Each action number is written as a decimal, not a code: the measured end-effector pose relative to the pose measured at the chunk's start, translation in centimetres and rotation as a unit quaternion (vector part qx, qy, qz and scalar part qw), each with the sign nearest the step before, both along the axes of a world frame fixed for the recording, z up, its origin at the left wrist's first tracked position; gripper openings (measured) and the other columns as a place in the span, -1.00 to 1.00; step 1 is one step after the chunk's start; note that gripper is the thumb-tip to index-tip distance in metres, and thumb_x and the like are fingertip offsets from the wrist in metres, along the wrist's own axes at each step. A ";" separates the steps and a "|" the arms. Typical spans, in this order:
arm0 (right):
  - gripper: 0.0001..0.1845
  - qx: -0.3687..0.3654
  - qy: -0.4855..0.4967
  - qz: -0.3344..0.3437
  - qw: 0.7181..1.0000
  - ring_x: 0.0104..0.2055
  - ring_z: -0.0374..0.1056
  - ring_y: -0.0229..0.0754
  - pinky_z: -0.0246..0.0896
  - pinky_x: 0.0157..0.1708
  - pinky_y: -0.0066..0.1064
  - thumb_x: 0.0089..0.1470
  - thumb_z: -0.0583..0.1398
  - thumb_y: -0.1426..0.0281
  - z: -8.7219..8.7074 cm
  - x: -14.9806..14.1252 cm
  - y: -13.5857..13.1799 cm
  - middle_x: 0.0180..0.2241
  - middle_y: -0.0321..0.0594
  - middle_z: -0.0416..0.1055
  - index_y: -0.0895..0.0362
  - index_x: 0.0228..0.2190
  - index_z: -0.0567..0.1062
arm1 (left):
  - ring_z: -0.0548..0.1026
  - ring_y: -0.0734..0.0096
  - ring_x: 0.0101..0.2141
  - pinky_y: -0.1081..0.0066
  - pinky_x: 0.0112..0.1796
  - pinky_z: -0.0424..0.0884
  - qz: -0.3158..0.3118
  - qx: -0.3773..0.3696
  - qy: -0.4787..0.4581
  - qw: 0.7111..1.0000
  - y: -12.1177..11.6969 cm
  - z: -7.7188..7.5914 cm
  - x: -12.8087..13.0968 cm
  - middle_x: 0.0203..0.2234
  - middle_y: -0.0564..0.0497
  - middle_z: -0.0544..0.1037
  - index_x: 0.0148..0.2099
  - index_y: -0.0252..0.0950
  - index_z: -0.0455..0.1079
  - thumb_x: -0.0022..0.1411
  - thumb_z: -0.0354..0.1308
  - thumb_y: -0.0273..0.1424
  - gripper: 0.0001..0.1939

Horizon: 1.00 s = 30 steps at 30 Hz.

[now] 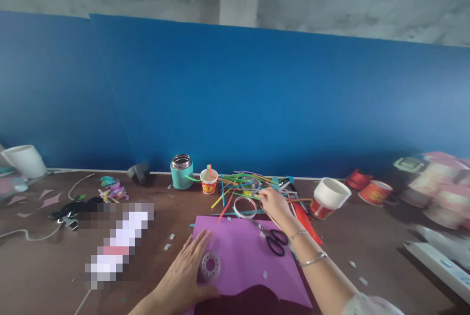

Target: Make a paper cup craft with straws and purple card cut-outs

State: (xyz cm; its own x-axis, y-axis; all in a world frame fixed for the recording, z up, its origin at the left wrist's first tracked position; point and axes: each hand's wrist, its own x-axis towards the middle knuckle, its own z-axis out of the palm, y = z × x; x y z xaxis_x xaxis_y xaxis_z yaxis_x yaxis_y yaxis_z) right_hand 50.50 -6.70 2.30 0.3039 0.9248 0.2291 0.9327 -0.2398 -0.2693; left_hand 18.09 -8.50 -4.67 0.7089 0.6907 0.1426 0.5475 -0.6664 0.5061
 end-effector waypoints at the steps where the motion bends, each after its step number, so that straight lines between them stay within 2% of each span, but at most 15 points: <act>1: -0.72 -0.006 0.000 -0.008 1.000 -0.31 0.39 -0.19 0.08 -0.39 -0.47 0.06 0.04 0.48 0.2 0.4 -0.1 -0.37 -0.18 0.52 0.10 -0.44 0.56 | 0.09 -0.08 0.19 -0.08 0.12 0.07 0.007 -0.008 0.007 1.000 0.0 0.6 0.1 0.23 -0.20 0.10 0.29 -0.17 -0.10 -0.22 0.32 -0.21 0.06; 4: -0.75 -0.039 0.002 -0.031 0.999 -0.45 0.38 -0.18 0.02 -0.49 -0.46 -0.01 0.07 0.49 0.5 2.0 -1.4 -0.49 -0.19 0.51 0.09 -0.52 0.55 | 0.20 -0.03 0.13 0.00 0.11 0.10 0.050 -0.034 0.032 0.998 -0.1 2.9 0.8 0.11 -0.20 0.29 0.23 -0.24 0.07 -0.21 0.28 -0.27 -0.09; 6: -0.74 -0.067 0.000 -0.044 0.997 -0.53 0.36 -0.18 -0.01 -0.53 -0.44 -0.07 0.09 0.51 0.3 2.8 -2.8 -0.61 -0.20 0.47 0.11 -0.65 0.51 | 0.28 0.03 0.06 0.06 0.08 0.14 0.048 -0.041 0.034 0.997 -0.3 4.2 1.4 0.02 -0.17 0.37 0.16 -0.26 0.16 -0.16 0.22 -0.32 -0.23; 8: -0.76 -0.088 0.000 -0.055 0.995 -0.54 0.36 -0.17 -0.01 -0.54 -0.45 -0.15 0.11 0.54 -0.4 3.2 -4.0 -0.66 -0.20 0.44 0.11 -0.71 0.47 | 0.36 0.10 -0.02 0.12 0.03 0.21 0.039 -0.043 0.029 0.998 -0.4 4.8 1.9 -0.07 -0.13 0.44 0.10 -0.23 0.21 -0.12 0.17 -0.38 -0.34; 11: -0.84 -0.098 0.002 -0.062 0.993 -0.46 0.40 -0.15 0.02 -0.53 -0.48 -0.19 0.15 0.56 -1.7 3.2 -5.3 -0.56 -0.21 0.48 0.10 -0.61 0.50 | 0.38 0.14 -0.05 0.15 0.00 0.22 0.033 -0.038 0.014 0.999 -0.5 4.8 2.2 -0.10 -0.10 0.45 0.08 -0.21 0.21 -0.11 0.14 -0.41 -0.38; 14: -0.87 -0.089 -0.001 -0.068 0.994 -0.38 0.41 -0.11 0.08 -0.47 -0.46 -0.15 0.16 0.53 -2.6 2.9 -5.6 -0.45 -0.17 0.49 0.11 -0.50 0.48 | 0.34 0.08 -0.01 0.10 0.02 0.19 0.026 -0.042 0.015 0.999 -0.3 4.6 1.7 -0.02 -0.13 0.41 0.12 -0.21 0.16 -0.15 0.22 -0.33 -0.28; 17: -0.85 -0.069 -0.004 -0.079 0.994 -0.28 0.41 -0.06 0.12 -0.42 -0.43 -0.07 0.10 0.54 -2.9 2.6 -5.4 -0.31 -0.04 0.47 0.15 -0.42 0.46 | 0.29 0.02 0.03 0.05 0.05 0.15 0.015 -0.047 0.027 0.998 0.0 4.6 0.8 0.00 -0.14 0.39 0.14 -0.21 0.16 -0.23 0.29 -0.26 -0.19; 20: -0.79 -0.045 0.001 -0.086 0.995 -0.18 0.39 -0.02 0.14 -0.38 -0.39 0.02 0.04 0.54 -2.9 2.0 -4.9 -0.22 0.12 0.42 0.23 -0.29 0.42 | 0.29 0.08 0.04 0.08 0.07 0.15 -0.012 -0.047 0.021 0.999 0.4 4.7 0.0 -0.01 -0.12 0.39 0.12 -0.20 0.18 -0.20 0.29 -0.29 -0.22; 22: -0.78 -0.034 0.010 -0.082 0.996 -0.20 0.40 -0.01 0.14 -0.38 -0.38 0.09 -0.01 0.50 -2.9 1.2 -4.6 -0.25 0.11 0.44 0.24 -0.28 0.40 | 0.30 0.10 0.03 0.09 0.07 0.16 -0.032 -0.041 0.009 0.999 0.7 4.5 -0.2 -0.01 -0.11 0.38 0.12 -0.19 0.19 -0.17 0.27 -0.31 -0.26; 26: -0.76 -0.018 0.036 -0.033 0.999 -0.34 0.43 -0.08 0.09 -0.45 -0.42 0.16 -0.06 0.42 -2.8 -1.2 -4.2 -0.36 -0.09 0.49 0.13 -0.29 0.38 | 0.33 0.11 -0.01 0.07 0.05 0.18 -0.047 -0.027 -0.006 0.999 1.0 4.3 0.0 -0.04 -0.10 0.41 0.06 -0.18 0.26 -0.09 0.24 -0.28 -0.40; 30: -0.72 0.003 0.058 0.026 0.998 -0.43 0.42 -0.11 0.04 -0.51 -0.44 0.20 -0.10 0.29 -3.1 -3.4 -3.8 -0.47 -0.21 0.49 0.09 -0.28 0.36 | 0.36 0.18 -0.09 0.17 -0.01 0.23 -0.058 -0.031 -0.033 0.997 1.0 4.4 0.2 -0.14 -0.03 0.46 -0.06 -0.16 0.34 -0.06 0.24 -0.30 -0.55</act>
State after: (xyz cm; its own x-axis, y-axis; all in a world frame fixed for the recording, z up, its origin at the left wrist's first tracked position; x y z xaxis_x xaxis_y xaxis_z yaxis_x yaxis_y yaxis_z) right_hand 47.06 -10.49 -0.76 0.2802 0.9386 0.2012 0.9065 -0.1898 -0.3771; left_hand 18.34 -7.52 -0.26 0.7745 0.6141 0.1515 0.4326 -0.6891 0.5814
